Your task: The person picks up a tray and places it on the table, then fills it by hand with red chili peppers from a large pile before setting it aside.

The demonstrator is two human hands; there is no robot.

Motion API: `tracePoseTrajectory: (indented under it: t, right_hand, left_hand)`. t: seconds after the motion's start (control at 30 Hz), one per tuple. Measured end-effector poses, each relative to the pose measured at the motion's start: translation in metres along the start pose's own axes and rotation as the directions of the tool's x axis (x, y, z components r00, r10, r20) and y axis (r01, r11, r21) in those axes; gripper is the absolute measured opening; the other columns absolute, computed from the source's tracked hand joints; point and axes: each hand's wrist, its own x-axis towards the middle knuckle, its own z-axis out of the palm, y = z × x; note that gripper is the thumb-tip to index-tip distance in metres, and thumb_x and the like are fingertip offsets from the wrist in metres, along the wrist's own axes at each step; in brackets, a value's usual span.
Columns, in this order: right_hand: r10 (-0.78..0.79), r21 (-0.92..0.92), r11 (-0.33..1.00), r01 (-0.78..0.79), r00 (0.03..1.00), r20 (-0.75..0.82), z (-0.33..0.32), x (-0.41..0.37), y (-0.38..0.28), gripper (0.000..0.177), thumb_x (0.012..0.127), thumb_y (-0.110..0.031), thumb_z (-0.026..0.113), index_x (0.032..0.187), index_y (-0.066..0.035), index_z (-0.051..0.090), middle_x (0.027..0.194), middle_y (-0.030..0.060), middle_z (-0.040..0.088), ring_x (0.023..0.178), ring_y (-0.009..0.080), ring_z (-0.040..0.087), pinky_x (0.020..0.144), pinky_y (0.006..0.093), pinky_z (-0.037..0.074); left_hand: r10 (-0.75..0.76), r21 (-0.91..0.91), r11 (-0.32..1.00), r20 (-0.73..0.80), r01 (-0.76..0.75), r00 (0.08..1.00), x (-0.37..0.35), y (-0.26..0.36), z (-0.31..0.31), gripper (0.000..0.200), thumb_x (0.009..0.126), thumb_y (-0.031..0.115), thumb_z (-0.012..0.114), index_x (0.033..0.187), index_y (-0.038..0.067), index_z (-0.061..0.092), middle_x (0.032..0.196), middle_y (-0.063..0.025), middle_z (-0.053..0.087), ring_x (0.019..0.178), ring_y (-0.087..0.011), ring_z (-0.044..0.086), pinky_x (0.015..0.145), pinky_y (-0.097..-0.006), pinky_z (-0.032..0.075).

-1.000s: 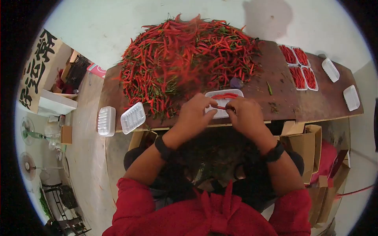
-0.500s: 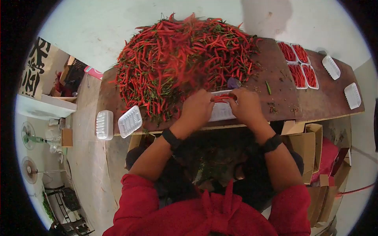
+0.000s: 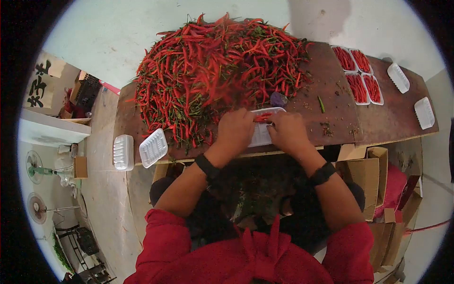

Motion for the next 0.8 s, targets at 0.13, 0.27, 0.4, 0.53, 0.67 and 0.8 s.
tracePoseTrajectory:
  t: [0.13, 0.27, 0.4, 0.53, 0.67, 0.8]
  right_hand:
    - [-0.002, -0.017, 1.0, 0.003, 0.998, 0.055, -0.0029, -0.0012, -0.0061, 0.023, 0.073, -0.017, 0.063, 0.094, -0.008, 0.064, 0.089, 0.014, 0.061, 0.088, 0.0325, 0.058, 0.079, 0.0458, 0.042]
    - [-0.014, -0.023, 1.0, 0.014, 0.999, 0.034, -0.0017, -0.003, -0.0075, 0.026, 0.074, -0.016, 0.062, 0.099, -0.008, 0.063, 0.095, 0.0128, 0.061, 0.095, 0.0312, 0.057, 0.081, 0.0461, 0.041]
    - [-0.032, -0.042, 0.999, 0.034, 0.999, 0.039, 0.0016, -0.0047, -0.0058, 0.031, 0.074, -0.016, 0.062, 0.104, -0.009, 0.062, 0.097, 0.0123, 0.061, 0.096, 0.0307, 0.056, 0.081, 0.045, 0.04]
    - [-0.08, -0.044, 0.996, 0.078, 0.996, -0.05, 0.0058, -0.0069, -0.0042, 0.03, 0.074, -0.016, 0.061, 0.103, -0.008, 0.062, 0.096, 0.0123, 0.061, 0.095, 0.0306, 0.056, 0.081, 0.0444, 0.04]
    - [-0.063, -0.04, 0.997, 0.062, 0.998, -0.029, 0.0032, -0.0073, -0.006, 0.03, 0.073, -0.016, 0.062, 0.102, -0.007, 0.061, 0.095, 0.0125, 0.06, 0.094, 0.0308, 0.056, 0.081, 0.0442, 0.04]
    - [-0.057, -0.03, 0.998, 0.056, 0.998, -0.023, 0.0009, -0.0085, -0.0069, 0.03, 0.073, -0.015, 0.062, 0.102, -0.007, 0.061, 0.095, 0.0127, 0.06, 0.093, 0.031, 0.056, 0.081, 0.0443, 0.04]
  left_hand:
    - [0.017, 0.023, 1.0, -0.03, -0.016, 0.999, 0.0, -0.0016, 0.0025, 0.013, 0.076, 0.017, 0.06, 0.083, 0.007, 0.056, 0.078, -0.0108, 0.054, 0.073, -0.0306, 0.057, 0.063, -0.0422, 0.045]
    - [0.018, 0.035, 0.999, -0.04, -0.017, 0.999, -0.0005, -0.0015, 0.0035, 0.013, 0.076, 0.017, 0.06, 0.083, 0.007, 0.056, 0.077, -0.0102, 0.054, 0.073, -0.0299, 0.057, 0.063, -0.0412, 0.045]
    - [0.013, 0.039, 0.999, -0.027, -0.012, 1.0, -0.0015, -0.0018, 0.0051, 0.014, 0.075, 0.016, 0.06, 0.085, 0.008, 0.057, 0.077, -0.01, 0.055, 0.073, -0.0295, 0.057, 0.064, -0.0408, 0.045]
    - [0.004, 0.027, 1.0, -0.03, -0.004, 1.0, -0.0017, -0.0014, 0.004, 0.017, 0.074, 0.015, 0.061, 0.09, 0.01, 0.058, 0.079, -0.0096, 0.056, 0.075, -0.0295, 0.057, 0.065, -0.0409, 0.045]
    - [-0.019, 0.004, 1.0, -0.015, 0.019, 1.0, -0.0027, 0.0014, -0.0005, 0.018, 0.074, 0.015, 0.061, 0.092, 0.01, 0.057, 0.082, -0.0095, 0.056, 0.079, -0.0295, 0.057, 0.067, -0.0413, 0.045]
    - [-0.029, -0.001, 1.0, -0.003, 0.029, 1.0, -0.0038, -0.0001, 0.0002, 0.019, 0.074, 0.015, 0.061, 0.092, 0.01, 0.056, 0.083, -0.0094, 0.056, 0.081, -0.0295, 0.057, 0.069, -0.0413, 0.045]
